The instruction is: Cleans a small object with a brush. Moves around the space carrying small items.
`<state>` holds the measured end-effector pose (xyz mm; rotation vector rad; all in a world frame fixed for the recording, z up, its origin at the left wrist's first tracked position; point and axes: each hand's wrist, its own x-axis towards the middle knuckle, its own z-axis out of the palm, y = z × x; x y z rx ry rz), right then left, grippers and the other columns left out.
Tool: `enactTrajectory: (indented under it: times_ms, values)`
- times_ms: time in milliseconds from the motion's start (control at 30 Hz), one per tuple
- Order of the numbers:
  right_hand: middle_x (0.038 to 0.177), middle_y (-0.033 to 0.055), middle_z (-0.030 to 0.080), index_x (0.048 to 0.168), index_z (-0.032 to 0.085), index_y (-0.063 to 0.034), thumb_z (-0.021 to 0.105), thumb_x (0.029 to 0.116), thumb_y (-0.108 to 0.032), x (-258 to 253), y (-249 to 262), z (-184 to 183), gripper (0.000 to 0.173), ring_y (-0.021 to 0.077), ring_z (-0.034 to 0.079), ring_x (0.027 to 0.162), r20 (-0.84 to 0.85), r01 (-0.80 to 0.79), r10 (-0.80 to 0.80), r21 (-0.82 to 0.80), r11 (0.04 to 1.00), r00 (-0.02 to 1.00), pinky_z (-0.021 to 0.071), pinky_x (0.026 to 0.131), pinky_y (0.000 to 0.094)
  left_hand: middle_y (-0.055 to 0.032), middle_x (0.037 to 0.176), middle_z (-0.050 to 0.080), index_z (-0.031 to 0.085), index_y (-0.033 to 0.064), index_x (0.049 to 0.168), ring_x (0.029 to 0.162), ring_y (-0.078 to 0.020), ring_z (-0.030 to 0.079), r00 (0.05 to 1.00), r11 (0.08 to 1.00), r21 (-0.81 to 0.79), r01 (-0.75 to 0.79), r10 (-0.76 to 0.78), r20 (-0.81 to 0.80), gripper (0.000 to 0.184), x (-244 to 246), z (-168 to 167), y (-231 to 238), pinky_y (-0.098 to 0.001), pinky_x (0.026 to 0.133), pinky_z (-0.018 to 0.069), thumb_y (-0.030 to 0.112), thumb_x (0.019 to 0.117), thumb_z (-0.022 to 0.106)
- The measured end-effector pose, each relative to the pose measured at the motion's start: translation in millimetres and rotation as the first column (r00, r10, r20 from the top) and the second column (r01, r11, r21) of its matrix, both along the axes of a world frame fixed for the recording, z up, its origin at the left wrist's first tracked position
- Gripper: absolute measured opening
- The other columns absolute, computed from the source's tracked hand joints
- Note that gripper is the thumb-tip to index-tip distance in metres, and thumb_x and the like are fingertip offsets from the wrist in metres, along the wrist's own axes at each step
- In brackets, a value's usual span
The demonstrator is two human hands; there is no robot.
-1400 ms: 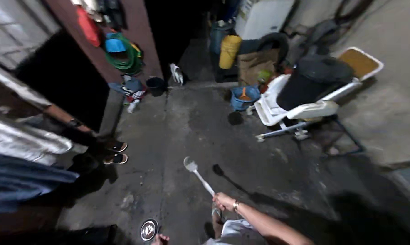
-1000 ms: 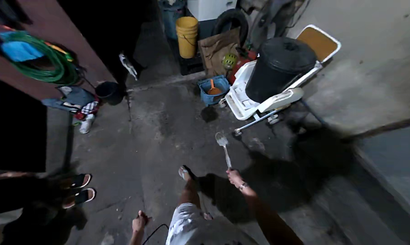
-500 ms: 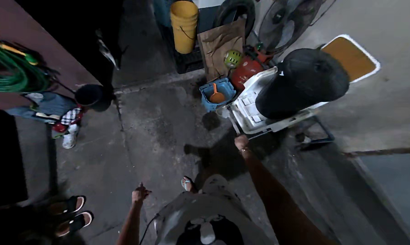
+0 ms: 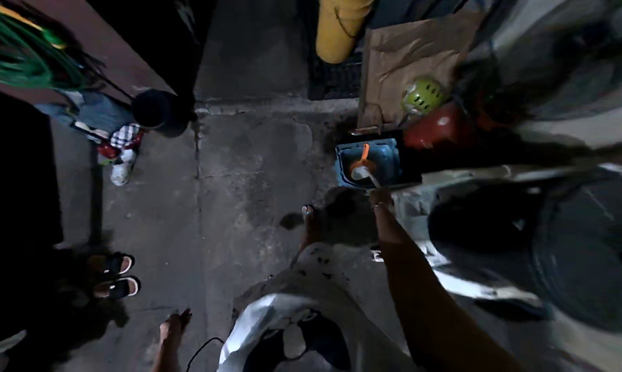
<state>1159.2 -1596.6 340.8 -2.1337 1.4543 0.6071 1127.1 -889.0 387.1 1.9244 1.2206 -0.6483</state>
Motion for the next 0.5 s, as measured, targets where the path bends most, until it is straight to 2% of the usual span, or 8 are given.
enactTrajectory:
  times_ms: [67, 133, 200, 267, 333, 400, 433, 500]
  values:
    - [0.148, 0.0301, 0.05, 0.142, 0.052, 0.0089, 0.051, 0.1073, -0.023, 23.0, -25.3, -5.6, 0.047, 0.0417, 0.046, 0.142, -0.07, -0.115, 0.116, 0.018, 0.993, 0.991, 0.0365, 0.118, 0.0538, -0.0224, 0.119, 0.065, 0.05, -0.0103, 0.132, 0.087, -0.0182, 0.065, 0.998, 0.998, -0.012, -0.055, 0.055, -0.024, 0.04, 6.6, 2.5, -22.7, -0.0336, 0.076, 0.0546, 0.019, 0.1132, 0.031]
    - [0.146, 0.0305, 0.052, 0.142, 0.052, 0.0078, 0.053, 0.1066, -0.023, 45.1, -46.3, -28.4, 0.047, 0.0425, 0.05, 0.138, 0.075, -0.136, 0.136, -0.007, 0.991, 0.988, 0.0389, 0.116, 0.0551, -0.0232, 0.122, 0.065, 0.051, -0.0106, 0.132, 0.091, -0.0206, 0.067, 0.994, 0.996, -0.03, -0.084, 0.082, -0.072, 0.036, 15.1, 11.2, -50.3, -0.0353, 0.08, 0.0551, 0.015, 0.1126, 0.034]
    - [0.149, 0.0293, 0.05, 0.148, 0.047, 0.0053, 0.049, 0.1091, -0.023, 71.1, -55.5, -33.8, 0.048, 0.0404, 0.049, 0.139, 0.262, -0.183, 0.153, 0.091, 0.979, 0.953, 0.0384, 0.118, 0.0522, -0.0225, 0.127, 0.064, 0.051, -0.0083, 0.135, 0.097, -0.0229, 0.068, 0.987, 0.99, -0.064, -0.123, 0.115, -0.114, 0.035, 18.4, 19.9, -75.0, -0.0378, 0.085, 0.055, 0.013, 0.1117, 0.037]
    - [0.154, 0.0293, 0.045, 0.152, 0.04, 0.0068, 0.041, 0.1124, -0.022, 87.1, -52.6, -35.5, 0.049, 0.0378, 0.045, 0.143, 0.201, -0.309, 0.263, 0.249, 0.918, 0.944, 0.0357, 0.12, 0.0493, -0.0231, 0.131, 0.062, 0.048, -0.0064, 0.139, 0.099, -0.0267, 0.069, 0.976, 0.981, -0.066, -0.182, 0.172, -0.133, 0.035, 8.3, 24.6, -90.0, -0.0417, 0.086, 0.0558, 0.013, 0.1105, 0.04]
    - [0.151, 0.0286, 0.047, 0.15, 0.041, 0.0076, 0.036, 0.1137, -0.026, 100.8, -41.3, -47.7, 0.05, 0.0346, 0.051, 0.138, 0.083, -0.341, 0.337, 0.403, 0.849, 0.938, 0.0421, 0.114, 0.0467, -0.0235, 0.133, 0.062, 0.047, -0.0045, 0.142, 0.099, -0.0288, 0.07, 0.961, 0.966, -0.08, -0.245, 0.231, -0.152, 0.038, -12.1, 25.4, -100.4, -0.0438, 0.087, 0.0566, 0.015, 0.1104, 0.042]
    - [0.144, 0.0296, 0.05, 0.15, 0.039, 0.0059, 0.035, 0.1138, -0.034, 111.5, -18.3, -68.1, 0.054, 0.0351, 0.058, 0.121, -0.037, -0.215, 0.275, 0.53, 0.821, 0.961, 0.0485, 0.1, 0.0467, -0.023, 0.135, 0.06, 0.044, -0.0032, 0.145, 0.102, -0.0288, 0.067, 0.938, 0.936, -0.14, -0.324, 0.299, -0.174, 0.04, -44.1, 31.8, -110.8, -0.0443, 0.089, 0.0541, 0.019, 0.1123, 0.037]
    - [0.149, 0.0307, 0.046, 0.153, 0.035, 0.0046, 0.034, 0.1135, -0.038, 118.5, -1.2, -73.9, 0.058, 0.038, 0.057, 0.126, -0.1, -0.159, 0.262, 0.574, 0.803, 0.96, 0.0482, 0.103, 0.0475, -0.0232, 0.136, 0.059, 0.043, -0.003, 0.146, 0.106, -0.0301, 0.067, 0.925, 0.916, -0.17, -0.363, 0.334, -0.179, 0.041, -62.8, 37.6, -114.4, -0.0455, 0.092, 0.0529, 0.02, 0.113, 0.035]
    - [0.151, 0.0305, 0.045, 0.155, 0.032, 0.003, 0.033, 0.113, -0.042, 130.0, 41.1, -82.3, 0.062, 0.0386, 0.057, 0.128, -0.153, -0.175, 0.333, 0.613, 0.77, 0.931, 0.0474, 0.105, 0.0466, -0.0224, 0.137, 0.061, 0.042, -0.0024, 0.148, 0.11, -0.0312, 0.067, 0.896, 0.873, -0.211, -0.439, 0.407, -0.179, 0.045, -112.6, 42.9, -116.2, -0.0466, 0.096, 0.052, 0.026, 0.1142, 0.032]
